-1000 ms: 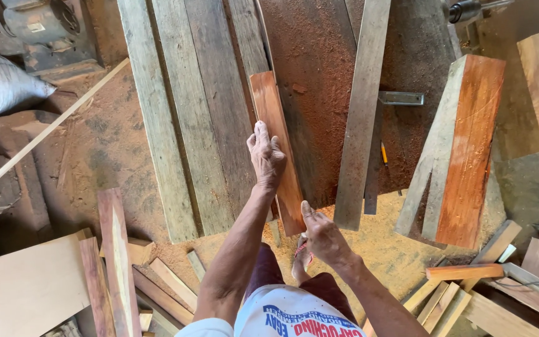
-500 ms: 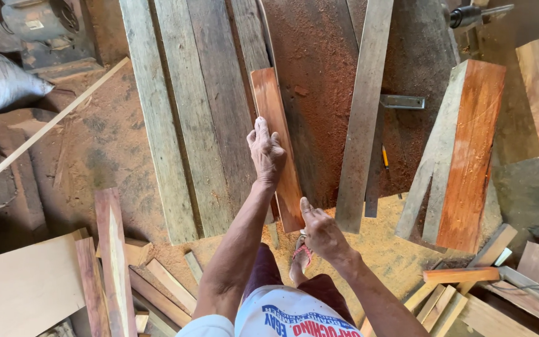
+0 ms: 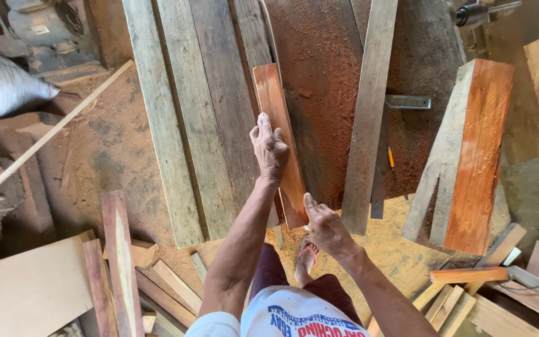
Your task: Measuring and marking a wooden plank with a pencil and L-square in a workshop environment.
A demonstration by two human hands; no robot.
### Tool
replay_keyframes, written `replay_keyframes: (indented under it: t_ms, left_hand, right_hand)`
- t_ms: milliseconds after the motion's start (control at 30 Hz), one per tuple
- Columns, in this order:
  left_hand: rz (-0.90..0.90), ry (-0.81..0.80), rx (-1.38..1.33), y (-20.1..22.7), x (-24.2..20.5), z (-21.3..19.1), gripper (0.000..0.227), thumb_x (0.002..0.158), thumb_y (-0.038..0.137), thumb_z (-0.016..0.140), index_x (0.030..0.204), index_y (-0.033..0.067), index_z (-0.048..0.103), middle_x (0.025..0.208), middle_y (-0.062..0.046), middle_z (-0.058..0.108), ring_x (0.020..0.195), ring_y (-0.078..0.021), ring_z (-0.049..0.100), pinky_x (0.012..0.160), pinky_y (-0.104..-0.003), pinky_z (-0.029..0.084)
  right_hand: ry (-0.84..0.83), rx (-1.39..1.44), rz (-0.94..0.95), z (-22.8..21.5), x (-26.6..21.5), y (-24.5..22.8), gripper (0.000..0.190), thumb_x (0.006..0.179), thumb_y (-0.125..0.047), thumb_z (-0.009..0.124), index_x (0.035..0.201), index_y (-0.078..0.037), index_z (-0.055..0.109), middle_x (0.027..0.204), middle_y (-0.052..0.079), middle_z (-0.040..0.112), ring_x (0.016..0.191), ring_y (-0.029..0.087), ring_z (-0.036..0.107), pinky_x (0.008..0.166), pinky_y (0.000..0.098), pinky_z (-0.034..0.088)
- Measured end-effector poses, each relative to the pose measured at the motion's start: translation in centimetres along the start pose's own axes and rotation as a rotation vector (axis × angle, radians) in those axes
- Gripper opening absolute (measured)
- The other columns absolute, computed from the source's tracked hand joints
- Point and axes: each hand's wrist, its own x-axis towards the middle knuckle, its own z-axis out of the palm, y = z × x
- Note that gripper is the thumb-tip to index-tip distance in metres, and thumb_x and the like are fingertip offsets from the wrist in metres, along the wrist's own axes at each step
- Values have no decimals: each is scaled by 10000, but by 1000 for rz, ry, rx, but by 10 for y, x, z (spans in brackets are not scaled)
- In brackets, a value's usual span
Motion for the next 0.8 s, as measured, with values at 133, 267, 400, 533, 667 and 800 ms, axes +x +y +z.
replay_keyframes:
  t_ms: [133,267,400,533,667,800]
  left_hand:
    - [-24,-4,-19,-3,3,3,533,915,37,590,1411,-130,489,1354,-295,604,1171,-458,551,1078,-462,414]
    - [-7,1,-10,3,5,-1,527,929,40,598,1417,-124,486,1350,-286,615,1164,-457,558,1092,-474,410]
    - [-25,16,-54,1,-8,-2,526,933,31,592,1424,-120,482,1378,-300,600,1171,-471,542,1050,-461,419]
    - [90,97,6,3,-29,-6,511,958,48,598,1429,-102,470,1393,-297,589,1250,-436,581,1124,-461,397]
    - [-3,5,-7,4,-31,-7,530,945,46,603,1431,-125,478,1318,-294,629,1136,-454,578,1095,-464,400]
    - [9,-16,-41,-9,-20,4,497,977,51,567,1428,-132,468,1332,-285,623,1148,-383,630,1140,-469,382]
  right_hand:
    - [-3,4,6,-1,5,2,679,770,141,661,1378,268,389,1143,421,646,925,377,726,769,379,641]
    - [-1,2,-7,5,3,5,683,765,136,654,1375,273,378,1141,434,638,919,400,722,769,390,641]
    - [-60,-10,10,6,-7,6,658,784,224,549,1414,259,365,1136,424,648,913,410,725,758,378,655]
    - [-27,1,-4,8,-32,-4,668,782,220,529,1427,258,358,1106,419,650,924,436,719,815,421,646]
    - [32,26,-10,12,-34,-1,629,814,196,530,1420,246,368,1090,427,648,923,456,716,778,406,647]
    - [3,0,15,20,-27,11,586,872,216,498,1444,235,369,1029,380,674,873,400,721,719,330,659]
